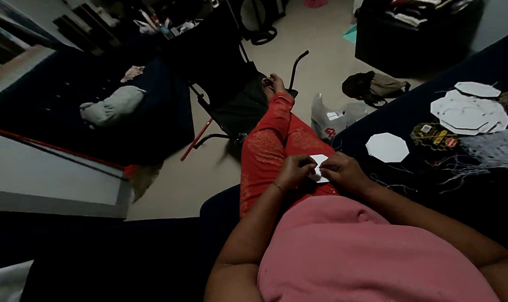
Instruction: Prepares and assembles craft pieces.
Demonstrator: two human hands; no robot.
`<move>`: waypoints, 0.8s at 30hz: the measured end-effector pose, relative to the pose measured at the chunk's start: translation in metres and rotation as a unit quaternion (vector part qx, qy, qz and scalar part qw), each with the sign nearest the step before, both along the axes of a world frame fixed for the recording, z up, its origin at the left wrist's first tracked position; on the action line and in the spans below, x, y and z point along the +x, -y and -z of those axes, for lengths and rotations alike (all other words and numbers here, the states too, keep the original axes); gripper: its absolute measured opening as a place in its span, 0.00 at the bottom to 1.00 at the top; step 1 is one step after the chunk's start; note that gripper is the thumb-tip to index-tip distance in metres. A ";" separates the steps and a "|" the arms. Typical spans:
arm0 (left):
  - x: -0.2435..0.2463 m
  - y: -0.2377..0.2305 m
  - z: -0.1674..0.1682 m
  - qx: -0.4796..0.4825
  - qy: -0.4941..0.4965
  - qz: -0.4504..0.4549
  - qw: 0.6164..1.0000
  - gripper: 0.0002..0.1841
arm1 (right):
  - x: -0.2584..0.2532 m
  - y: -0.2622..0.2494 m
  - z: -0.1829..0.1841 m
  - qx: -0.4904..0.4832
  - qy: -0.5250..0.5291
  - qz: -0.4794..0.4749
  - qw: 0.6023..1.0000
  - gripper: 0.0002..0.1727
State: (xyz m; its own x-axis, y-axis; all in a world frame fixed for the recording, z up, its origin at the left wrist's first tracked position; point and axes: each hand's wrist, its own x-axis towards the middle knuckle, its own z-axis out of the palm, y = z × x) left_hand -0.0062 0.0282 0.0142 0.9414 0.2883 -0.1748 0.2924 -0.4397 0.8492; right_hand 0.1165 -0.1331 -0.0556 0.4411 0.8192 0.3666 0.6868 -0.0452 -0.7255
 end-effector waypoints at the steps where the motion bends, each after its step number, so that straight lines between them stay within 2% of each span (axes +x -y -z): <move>1: -0.001 0.000 -0.001 -0.019 0.002 -0.006 1.000 0.12 | 0.000 0.000 0.000 -0.010 -0.008 -0.003 1.000 0.10; 6: -0.006 -0.004 -0.007 -0.177 0.056 -0.030 0.982 0.11 | 0.001 0.001 0.003 -0.019 -0.022 -0.003 1.000 0.11; 10: -0.010 -0.004 -0.014 -0.213 0.068 -0.025 0.974 0.13 | 0.002 0.001 0.003 -0.028 -0.021 -0.011 0.999 0.11; 14: -0.005 0.000 -0.012 -0.168 0.044 -0.063 0.983 0.11 | 0.001 0.002 0.007 -0.009 -0.031 -0.003 0.999 0.12; 18: 0.000 0.003 -0.008 -0.109 0.042 -0.101 0.988 0.09 | -0.001 0.005 0.007 0.020 -0.085 0.016 0.996 0.12; 24: 0.000 -0.001 0.007 0.003 0.089 -0.083 0.993 0.09 | -0.004 0.006 0.006 0.094 -0.135 0.021 0.986 0.11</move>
